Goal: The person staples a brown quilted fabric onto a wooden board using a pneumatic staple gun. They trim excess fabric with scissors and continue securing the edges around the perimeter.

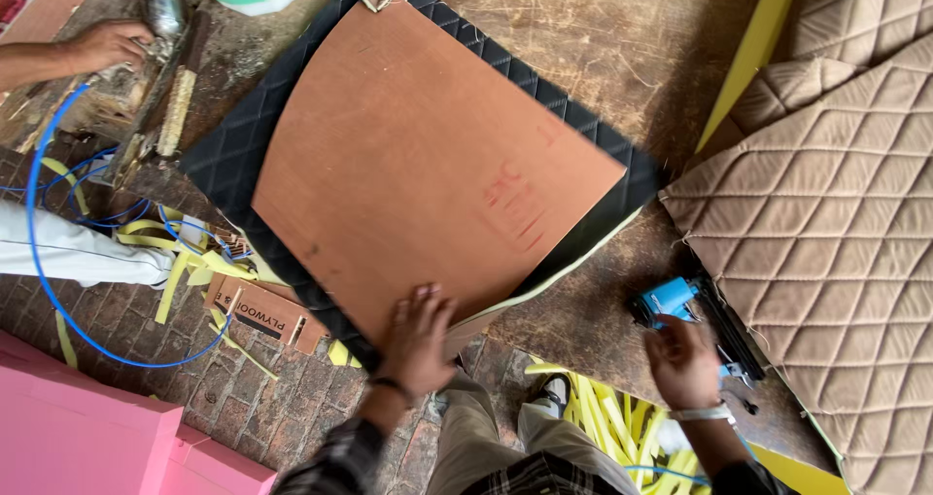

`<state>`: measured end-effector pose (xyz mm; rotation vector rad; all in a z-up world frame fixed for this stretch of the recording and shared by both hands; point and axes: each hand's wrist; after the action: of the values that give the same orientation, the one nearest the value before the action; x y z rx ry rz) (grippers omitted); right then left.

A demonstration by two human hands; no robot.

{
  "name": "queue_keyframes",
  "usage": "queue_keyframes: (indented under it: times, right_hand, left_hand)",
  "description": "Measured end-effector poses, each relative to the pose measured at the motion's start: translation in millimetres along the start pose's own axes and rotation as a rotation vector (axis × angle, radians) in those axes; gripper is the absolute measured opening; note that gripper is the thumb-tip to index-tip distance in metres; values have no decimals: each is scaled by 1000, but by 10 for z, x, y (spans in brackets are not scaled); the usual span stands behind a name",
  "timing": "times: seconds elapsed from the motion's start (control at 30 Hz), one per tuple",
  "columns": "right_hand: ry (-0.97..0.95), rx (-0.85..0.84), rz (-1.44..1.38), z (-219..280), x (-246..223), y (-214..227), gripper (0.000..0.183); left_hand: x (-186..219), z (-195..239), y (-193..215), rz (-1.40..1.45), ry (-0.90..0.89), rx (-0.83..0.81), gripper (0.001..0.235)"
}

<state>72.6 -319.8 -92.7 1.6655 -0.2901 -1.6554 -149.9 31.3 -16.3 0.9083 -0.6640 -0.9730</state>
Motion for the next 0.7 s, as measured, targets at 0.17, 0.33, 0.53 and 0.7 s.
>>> queue_keyframes:
  times: [0.17, 0.33, 0.53, 0.7]
  right_hand:
    - [-752, -422, -1089, -182, -263, -612, 39]
    - [-927, -526, -1196, -6, -327, -1089, 37]
    - [-1028, -413, -1232, 157, -757, -1226, 41]
    - [-881, -453, -757, -120, -916, -1140, 45]
  left_hand:
    - [-1282, 406, -253, -259, -21, -100, 95]
    - [-1730, 412, -155, -15, 292, 289, 67]
    - [-229, -995, -53, 193, 77, 688, 44]
    - [541, -1615, 92, 97, 126, 610, 71]
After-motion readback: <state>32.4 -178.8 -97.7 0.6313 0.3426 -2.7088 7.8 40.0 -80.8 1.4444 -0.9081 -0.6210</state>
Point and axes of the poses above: each hand's wrist, its own z-axis away from the middle knuckle, its own y-axis out of the back of the hand, x = y × z, and after that the axes turned 7 degrees about -z, right-handed
